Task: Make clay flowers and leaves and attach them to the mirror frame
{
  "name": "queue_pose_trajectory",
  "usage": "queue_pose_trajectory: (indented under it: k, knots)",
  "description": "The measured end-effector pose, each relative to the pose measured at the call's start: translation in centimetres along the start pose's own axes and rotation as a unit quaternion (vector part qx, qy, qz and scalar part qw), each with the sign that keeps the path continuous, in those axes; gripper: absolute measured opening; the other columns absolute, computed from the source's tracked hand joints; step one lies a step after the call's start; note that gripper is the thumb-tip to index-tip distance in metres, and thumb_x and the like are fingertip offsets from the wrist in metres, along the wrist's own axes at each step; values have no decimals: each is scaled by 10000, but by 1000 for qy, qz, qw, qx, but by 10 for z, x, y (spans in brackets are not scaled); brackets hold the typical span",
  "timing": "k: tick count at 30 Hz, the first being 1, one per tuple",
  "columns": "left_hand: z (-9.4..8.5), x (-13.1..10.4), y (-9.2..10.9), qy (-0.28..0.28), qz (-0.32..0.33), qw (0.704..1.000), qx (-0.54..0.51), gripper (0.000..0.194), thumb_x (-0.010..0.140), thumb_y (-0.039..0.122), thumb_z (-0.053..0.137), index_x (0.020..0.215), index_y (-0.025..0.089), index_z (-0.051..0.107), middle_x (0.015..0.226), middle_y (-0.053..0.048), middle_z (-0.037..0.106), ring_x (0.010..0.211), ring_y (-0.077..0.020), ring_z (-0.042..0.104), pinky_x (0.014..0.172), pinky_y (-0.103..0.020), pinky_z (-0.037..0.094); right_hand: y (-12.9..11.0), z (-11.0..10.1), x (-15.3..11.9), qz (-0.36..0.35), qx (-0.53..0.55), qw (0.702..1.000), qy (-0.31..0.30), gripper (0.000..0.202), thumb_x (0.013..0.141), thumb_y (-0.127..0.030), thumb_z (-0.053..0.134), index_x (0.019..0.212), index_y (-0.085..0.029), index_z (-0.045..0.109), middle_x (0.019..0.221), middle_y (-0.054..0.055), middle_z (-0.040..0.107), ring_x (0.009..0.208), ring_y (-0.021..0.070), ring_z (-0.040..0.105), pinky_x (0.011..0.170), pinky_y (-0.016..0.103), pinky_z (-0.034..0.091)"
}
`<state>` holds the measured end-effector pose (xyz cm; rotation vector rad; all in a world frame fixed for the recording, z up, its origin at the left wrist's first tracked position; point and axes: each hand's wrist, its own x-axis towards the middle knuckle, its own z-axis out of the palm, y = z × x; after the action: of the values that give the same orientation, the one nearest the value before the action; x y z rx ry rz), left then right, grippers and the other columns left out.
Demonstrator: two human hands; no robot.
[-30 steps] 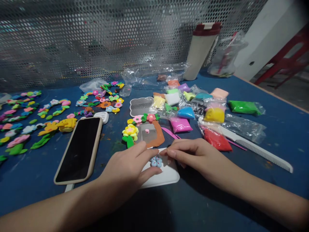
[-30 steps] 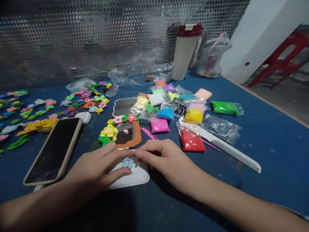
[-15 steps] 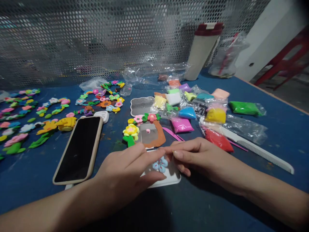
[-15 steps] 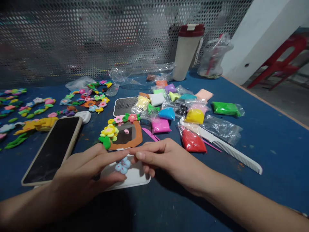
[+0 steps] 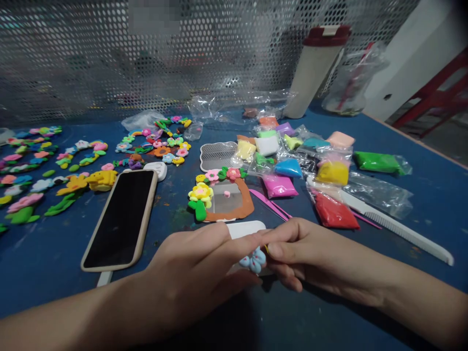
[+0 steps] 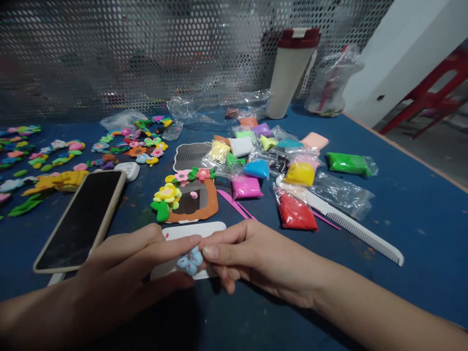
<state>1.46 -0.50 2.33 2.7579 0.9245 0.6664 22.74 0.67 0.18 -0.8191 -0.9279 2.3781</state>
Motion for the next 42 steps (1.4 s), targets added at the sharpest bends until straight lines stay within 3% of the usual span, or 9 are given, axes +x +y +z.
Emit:
queue_pose_trajectory:
  k: [8,17,23,34,42]
  knots:
    - [1,-1,1,-13,-5,1000,-12,404,876,312,506,1278,277,480,734,44,598,590,-122,589,552,-199,474,0,1,1,-3,-18,1000,2,240,769,-268,699,593,-105,682,526,-24,534,488,34,444,474,139,380]
    - [2,-6,-3,-60,-2,998,-37,543,916,311,474,1409,344,248,718,61,561,558,-105,542,530,-194,431,1,0,2,-9,-20,1000,5,197,742,-271,721,636,-107,704,570,-13,554,507,42,449,462,155,342]
    - [3,-3,-3,-36,2,999,-30,397,922,313,447,1314,293,389,746,52,578,592,-110,560,543,-200,432,2,-1,2,-11,-28,1000,-2,199,750,-276,712,640,-110,706,574,-11,547,513,46,442,473,165,338]
    - [4,-3,-3,-36,6,999,1,383,927,309,433,1307,290,386,746,49,573,589,-114,561,549,-211,420,0,0,2,-7,-61,998,10,253,754,-290,699,578,-110,674,546,-8,546,533,65,440,517,197,338]
    - [3,-5,-4,-36,6,999,3,349,945,357,403,1284,275,400,726,46,551,576,-106,531,509,-201,386,2,0,2,1,-52,999,-4,181,734,-273,719,775,-97,725,598,-11,566,497,33,434,497,163,346]
